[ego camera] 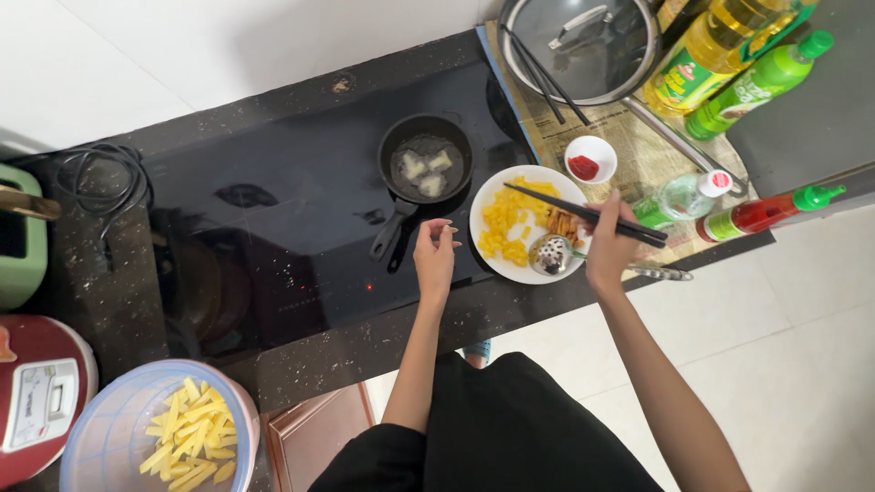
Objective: The person is frying french fries in a pan and transferring them to a plate with sliced fruit.
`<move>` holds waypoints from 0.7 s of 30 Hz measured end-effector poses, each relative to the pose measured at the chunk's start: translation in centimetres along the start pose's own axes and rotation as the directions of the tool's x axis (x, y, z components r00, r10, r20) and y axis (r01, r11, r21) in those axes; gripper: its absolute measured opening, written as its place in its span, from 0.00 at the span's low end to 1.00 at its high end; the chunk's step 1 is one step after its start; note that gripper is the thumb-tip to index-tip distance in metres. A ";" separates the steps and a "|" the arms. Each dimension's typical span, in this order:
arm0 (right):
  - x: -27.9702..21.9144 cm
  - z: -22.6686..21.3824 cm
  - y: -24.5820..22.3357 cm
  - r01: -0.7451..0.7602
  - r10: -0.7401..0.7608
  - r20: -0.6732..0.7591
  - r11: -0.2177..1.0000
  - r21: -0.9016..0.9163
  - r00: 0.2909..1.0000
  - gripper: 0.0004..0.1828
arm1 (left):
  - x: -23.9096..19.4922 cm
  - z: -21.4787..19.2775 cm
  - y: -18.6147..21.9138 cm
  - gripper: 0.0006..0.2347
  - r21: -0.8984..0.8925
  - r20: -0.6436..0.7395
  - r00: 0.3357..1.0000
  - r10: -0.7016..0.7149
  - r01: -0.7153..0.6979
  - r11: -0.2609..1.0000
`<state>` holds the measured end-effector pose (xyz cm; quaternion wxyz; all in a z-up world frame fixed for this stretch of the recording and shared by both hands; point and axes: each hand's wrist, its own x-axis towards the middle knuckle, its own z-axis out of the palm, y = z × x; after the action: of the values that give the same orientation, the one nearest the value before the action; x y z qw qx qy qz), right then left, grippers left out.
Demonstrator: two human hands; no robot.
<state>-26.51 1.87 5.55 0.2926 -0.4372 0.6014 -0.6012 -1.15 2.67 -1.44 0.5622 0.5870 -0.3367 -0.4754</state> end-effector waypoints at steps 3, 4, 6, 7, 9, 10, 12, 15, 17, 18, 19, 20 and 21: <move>1.3 3.9 -0.2 0.011 -0.013 0.042 0.999 0.042 0.999 0.27 | 0.1 -1.0 -0.2 0.07 -0.020 -0.034 0.999 0.019 -0.020 1.000; 1.6 5.1 0.2 0.013 -0.016 0.059 0.999 0.048 0.998 0.27 | 0.1 -1.4 -0.2 0.07 -0.022 -0.052 0.998 0.023 -0.024 0.999; 2.3 7.7 0.8 0.034 -0.036 0.155 0.999 0.013 0.987 0.27 | 0.1 -2.1 -0.1 0.07 -0.021 -0.075 0.997 0.033 -0.035 0.999; 2.5 8.8 0.5 0.035 -0.038 0.171 0.999 0.018 0.985 0.27 | 0.0 -2.3 0.2 0.07 -0.022 -0.092 0.995 0.036 -0.038 0.999; 2.8 10.7 -0.1 0.020 0.024 0.304 0.990 -0.141 0.952 0.24 | -0.1 -2.7 0.7 0.07 -0.034 -0.111 0.994 0.022 -0.026 0.999; 2.7 11.0 -0.8 0.019 0.025 0.313 0.990 -0.138 0.949 0.24 | -0.2 -3.1 0.7 0.07 -0.032 -0.122 0.992 0.021 -0.025 0.999; 2.9 11.0 -2.1 -0.007 0.081 0.429 0.985 -0.172 0.900 0.23 | -0.1 -3.4 0.7 0.07 -0.030 -0.131 0.991 0.003 -0.007 1.000; 3.7 9.4 -1.9 0.006 0.060 0.433 0.989 -0.151 0.899 0.24 | 0.4 -3.3 0.7 0.07 -0.021 -0.123 0.992 0.006 -0.009 1.000; 4.0 8.1 -2.4 0.029 0.029 0.415 0.991 -0.133 0.909 0.24 | 0.6 -2.7 0.7 0.07 -0.023 -0.100 0.995 -0.006 0.004 1.000; 4.0 7.4 -2.6 0.050 -0.002 0.404 0.993 -0.110 0.915 0.24 | 0.6 -2.4 0.7 0.07 -0.019 -0.087 0.996 -0.015 0.014 1.000; 4.0 6.4 -3.2 0.046 0.003 0.392 0.992 -0.116 0.920 0.24 | 0.7 -2.1 0.5 0.07 -0.018 -0.073 0.997 -0.020 0.018 1.000; 4.0 5.6 -3.9 0.010 0.037 0.399 0.993 -0.115 0.916 0.23 | 0.8 -1.8 0.4 0.07 -0.016 -0.063 0.998 -0.017 0.016 1.000; 4.0 4.7 -4.6 -0.027 0.071 0.406 0.993 -0.114 0.911 0.23 | 0.9 -1.4 0.3 0.07 -0.014 -0.053 0.999 -0.015 0.014 1.000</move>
<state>-23.43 -3.36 10.22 0.4035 -0.5531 0.5685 -0.4562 0.48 2.24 -1.46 0.5714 0.5979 -0.3143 -0.4661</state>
